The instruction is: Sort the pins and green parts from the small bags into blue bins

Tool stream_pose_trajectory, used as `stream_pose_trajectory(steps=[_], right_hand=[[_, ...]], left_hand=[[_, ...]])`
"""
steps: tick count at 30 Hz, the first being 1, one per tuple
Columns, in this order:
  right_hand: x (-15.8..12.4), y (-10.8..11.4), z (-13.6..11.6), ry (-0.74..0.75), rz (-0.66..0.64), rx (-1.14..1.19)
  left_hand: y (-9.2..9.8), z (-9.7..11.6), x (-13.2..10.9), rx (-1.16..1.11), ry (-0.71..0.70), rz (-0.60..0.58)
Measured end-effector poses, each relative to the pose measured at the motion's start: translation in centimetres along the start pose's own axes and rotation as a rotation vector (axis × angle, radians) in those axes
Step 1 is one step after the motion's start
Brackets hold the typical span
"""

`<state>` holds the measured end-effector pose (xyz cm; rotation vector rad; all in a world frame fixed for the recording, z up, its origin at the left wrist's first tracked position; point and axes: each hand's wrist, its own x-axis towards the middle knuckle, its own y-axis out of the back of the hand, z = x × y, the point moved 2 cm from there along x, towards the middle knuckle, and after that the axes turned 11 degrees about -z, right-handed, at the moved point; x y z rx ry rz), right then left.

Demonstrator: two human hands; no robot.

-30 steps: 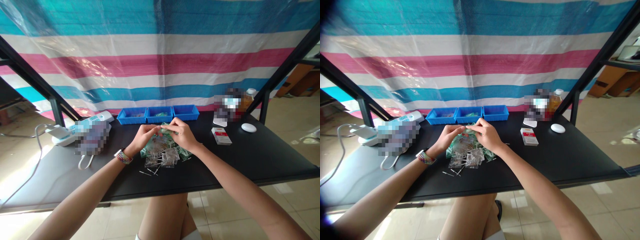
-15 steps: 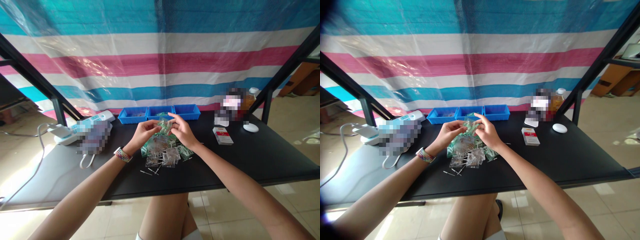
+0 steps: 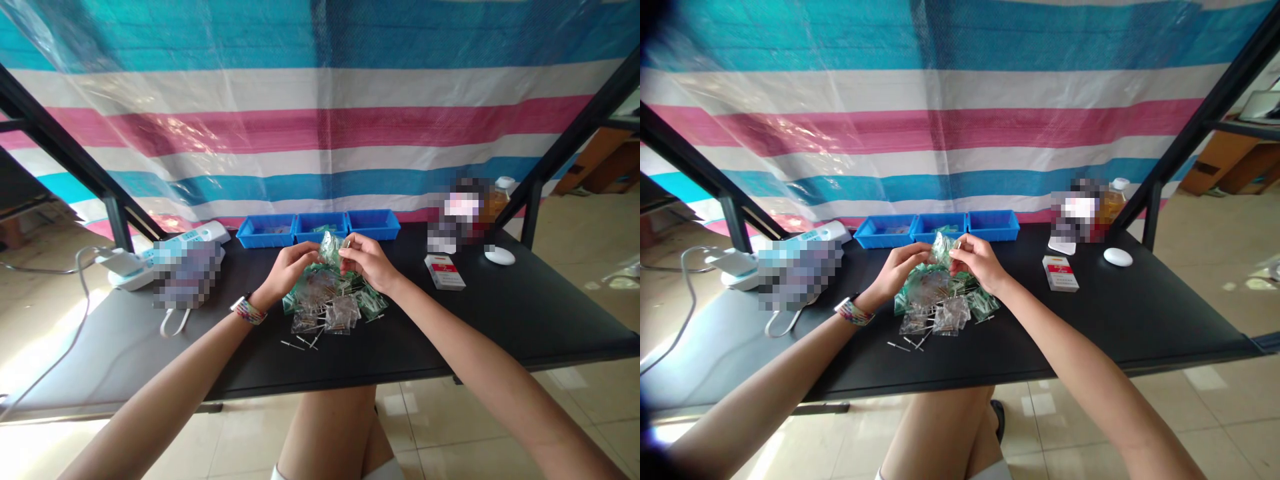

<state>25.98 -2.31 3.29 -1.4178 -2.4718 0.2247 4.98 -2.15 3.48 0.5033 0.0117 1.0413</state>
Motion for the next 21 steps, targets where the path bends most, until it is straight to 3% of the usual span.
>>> stream_pose_trajectory(steps=[8, 14, 21], right_hand=[[5.0, 1.7, -1.0, 0.122, 0.244, 0.173], [7.5, 1.9, -2.2, 0.17, 0.385, 0.253], [8.1, 1.7, -2.7, 0.162, 0.389, 0.236]], left_hand=[[0.5, -0.9, 0.0, 0.519, -0.059, -0.061], [0.7, -1.5, 0.1, 0.529, -0.05, -0.062], [0.6, -1.5, 0.1, 0.528, -0.066, -0.057]])
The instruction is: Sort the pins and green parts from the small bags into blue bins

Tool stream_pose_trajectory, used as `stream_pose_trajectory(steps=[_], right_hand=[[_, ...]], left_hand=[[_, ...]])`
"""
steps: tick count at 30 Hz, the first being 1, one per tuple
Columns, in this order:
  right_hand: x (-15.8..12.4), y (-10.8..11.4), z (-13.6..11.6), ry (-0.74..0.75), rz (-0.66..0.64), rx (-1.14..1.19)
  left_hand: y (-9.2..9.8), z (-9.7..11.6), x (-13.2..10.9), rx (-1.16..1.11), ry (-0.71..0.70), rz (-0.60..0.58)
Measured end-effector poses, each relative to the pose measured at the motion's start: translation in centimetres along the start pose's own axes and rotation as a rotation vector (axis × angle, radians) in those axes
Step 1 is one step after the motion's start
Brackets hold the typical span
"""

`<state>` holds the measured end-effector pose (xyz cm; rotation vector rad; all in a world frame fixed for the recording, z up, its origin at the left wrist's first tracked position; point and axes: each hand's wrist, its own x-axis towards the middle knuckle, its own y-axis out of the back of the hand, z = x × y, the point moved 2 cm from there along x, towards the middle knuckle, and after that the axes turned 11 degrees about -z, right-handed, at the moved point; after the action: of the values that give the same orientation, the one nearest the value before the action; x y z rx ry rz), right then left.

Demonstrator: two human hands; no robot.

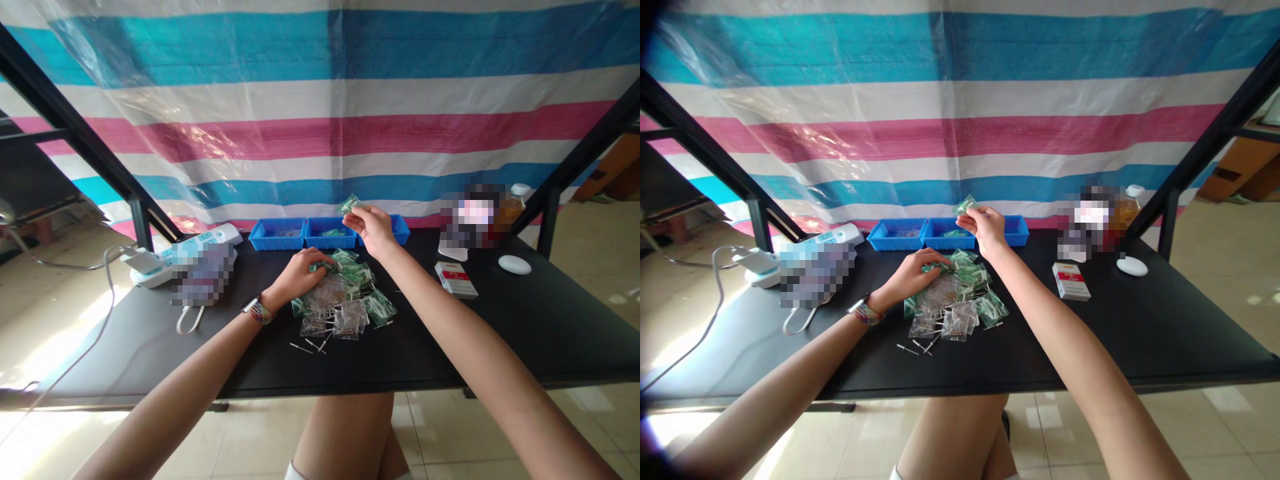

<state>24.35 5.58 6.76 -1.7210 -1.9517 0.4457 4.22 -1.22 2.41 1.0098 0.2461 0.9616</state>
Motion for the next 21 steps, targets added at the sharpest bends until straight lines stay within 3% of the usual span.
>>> stream_pose_trajectory(steps=[7, 11, 14, 17, 19, 21], right_hand=[[0.0, -0.1, -0.5, 0.036, -0.005, -0.04], [0.7, 2.3, -2.1, 0.106, 0.127, -0.178], [1.0, 5.1, -3.3, 0.069, 0.216, -0.526], [0.8, 6.7, -4.4, 0.086, 0.271, -1.09], [0.6, 6.3, -4.8, 0.152, 0.325, -1.349], [0.7, 4.8, -4.4, 0.19, 0.236, -1.46]], left_hand=[[-0.1, -0.1, 0.0, 0.0, 0.018, 0.009], [-0.2, -0.2, 0.1, -0.005, 0.031, -0.005], [-0.2, -0.2, 0.1, -0.001, 0.039, -0.006], [-0.3, -0.2, 0.1, 0.0, 0.032, -0.003], [-0.3, -0.2, 0.1, 0.005, 0.028, -0.002], [-0.3, -0.3, 0.1, 0.009, 0.027, -0.001]])
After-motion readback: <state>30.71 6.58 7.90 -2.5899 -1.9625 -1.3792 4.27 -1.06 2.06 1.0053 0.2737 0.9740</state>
